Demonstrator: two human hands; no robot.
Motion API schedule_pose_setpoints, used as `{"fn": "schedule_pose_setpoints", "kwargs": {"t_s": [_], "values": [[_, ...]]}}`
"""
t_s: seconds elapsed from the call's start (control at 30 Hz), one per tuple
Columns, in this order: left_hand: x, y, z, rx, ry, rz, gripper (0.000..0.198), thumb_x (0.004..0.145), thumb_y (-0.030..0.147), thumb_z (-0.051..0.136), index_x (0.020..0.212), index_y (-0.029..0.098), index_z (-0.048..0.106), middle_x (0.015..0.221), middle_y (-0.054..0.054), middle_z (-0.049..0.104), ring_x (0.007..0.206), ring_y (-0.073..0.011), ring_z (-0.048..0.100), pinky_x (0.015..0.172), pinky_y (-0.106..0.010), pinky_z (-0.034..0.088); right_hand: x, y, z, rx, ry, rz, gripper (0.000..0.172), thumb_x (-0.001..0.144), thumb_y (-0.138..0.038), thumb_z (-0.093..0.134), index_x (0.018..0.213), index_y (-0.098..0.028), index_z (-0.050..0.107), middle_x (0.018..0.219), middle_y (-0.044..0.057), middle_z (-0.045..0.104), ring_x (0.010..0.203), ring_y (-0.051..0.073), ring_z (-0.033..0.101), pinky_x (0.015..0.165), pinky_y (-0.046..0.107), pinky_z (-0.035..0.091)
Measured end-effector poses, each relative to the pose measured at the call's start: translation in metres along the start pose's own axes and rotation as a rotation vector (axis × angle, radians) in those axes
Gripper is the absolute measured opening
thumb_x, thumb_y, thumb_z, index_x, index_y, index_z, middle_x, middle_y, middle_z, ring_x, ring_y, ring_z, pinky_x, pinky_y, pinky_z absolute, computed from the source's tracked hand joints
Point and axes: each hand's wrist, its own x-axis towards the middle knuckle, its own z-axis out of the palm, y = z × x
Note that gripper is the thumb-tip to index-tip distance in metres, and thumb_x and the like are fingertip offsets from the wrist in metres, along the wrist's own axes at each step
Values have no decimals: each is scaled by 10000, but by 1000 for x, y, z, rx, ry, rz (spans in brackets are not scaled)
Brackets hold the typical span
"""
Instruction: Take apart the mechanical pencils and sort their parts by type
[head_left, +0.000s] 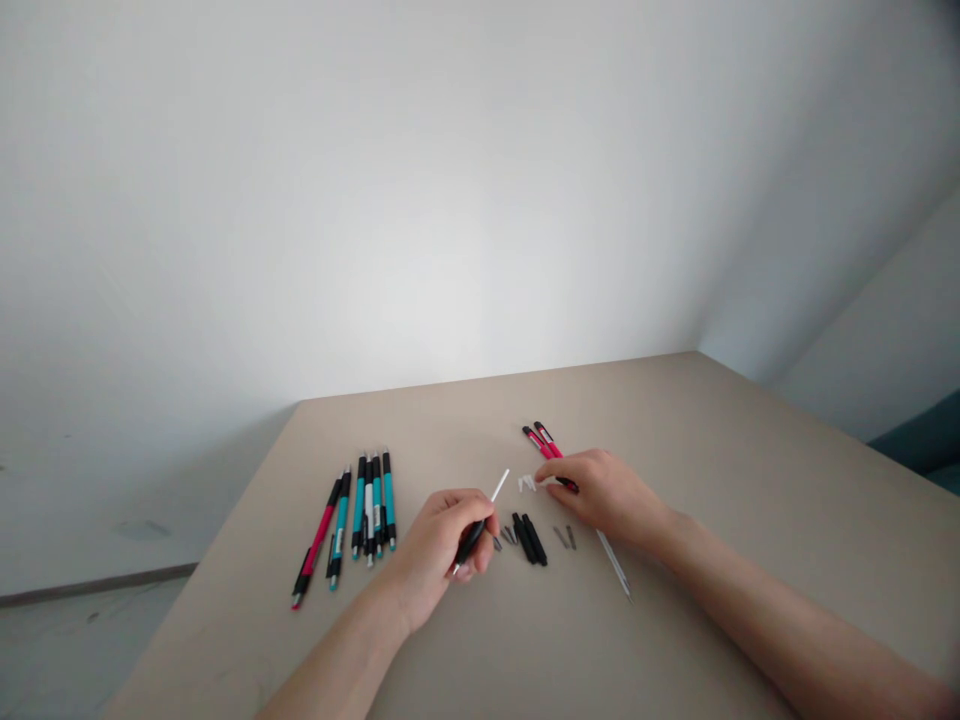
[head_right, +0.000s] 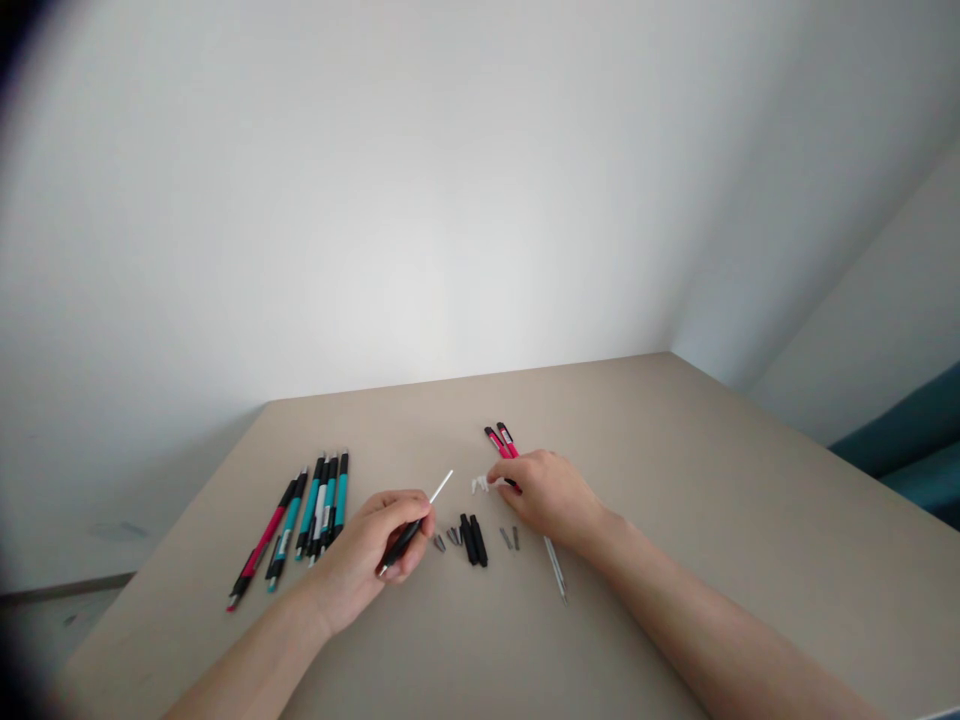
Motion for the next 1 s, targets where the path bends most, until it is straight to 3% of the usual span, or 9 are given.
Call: {"fn": "schedule_pose_setpoints", "kwargs": {"t_s": [0.33, 0.57, 0.7, 0.83, 0.93, 1.0], "values": [[0, 0, 0, -4, -2, -13, 227, 788, 263, 516, 611, 134, 580, 363, 25, 476, 310, -46, 262, 362, -220, 114, -3, -4, -4, -21, 17, 76, 253, 829, -271, 496, 978, -267, 700, 811, 35, 719, 729, 182, 647, 671, 253, 417], [0, 0, -1, -17, -21, -18, 220, 787, 277, 533, 639, 125, 592, 381, 21, 490, 318, -45, 275, 370, -221, 107, -3, -11, -3, -87, -16, 187, 224, 805, -372, 536, 836, -253, 723, 757, 69, 702, 719, 220, 643, 633, 277, 411], [-1, 0, 0, -14, -34, -29, 224, 797, 284, 529, 658, 123, 599, 395, 19, 494, 323, -44, 267, 372, -223, 99, 0, -14, 1, -88, 26, 198, 258, 846, -368, 503, 902, -231, 714, 745, 82, 698, 703, 214, 635, 623, 273, 401], [-2, 1, 2, 7, -68, -29, 240, 815, 298, 521, 673, 123, 605, 399, 25, 481, 336, -44, 247, 378, -222, 105, -4, -26, -5, 206, 136, 118, 336, 903, -387, 428, 905, -186, 698, 632, 35, 638, 568, 142, 545, 562, 239, 362], [-2, 1, 3, 45, -105, -37, 258, 829, 317, 511, 689, 124, 610, 398, 30, 469, 339, -46, 232, 377, -225, 105, -9, -37, -9, 579, 124, 35, 392, 898, -455, 432, 867, -161, 689, 630, 4, 583, 544, 107, 461, 515, 217, 336], [-3, 2, 4, 70, -128, -44, 264, 835, 323, 509, 699, 123, 615, 408, 29, 474, 341, -46, 236, 379, -225, 108, -10, -41, -9, 736, 92, 58, 402, 873, -486, 467, 838, -147, 681, 580, -20, 514, 505, 90, 391, 474, 211, 301]]}}
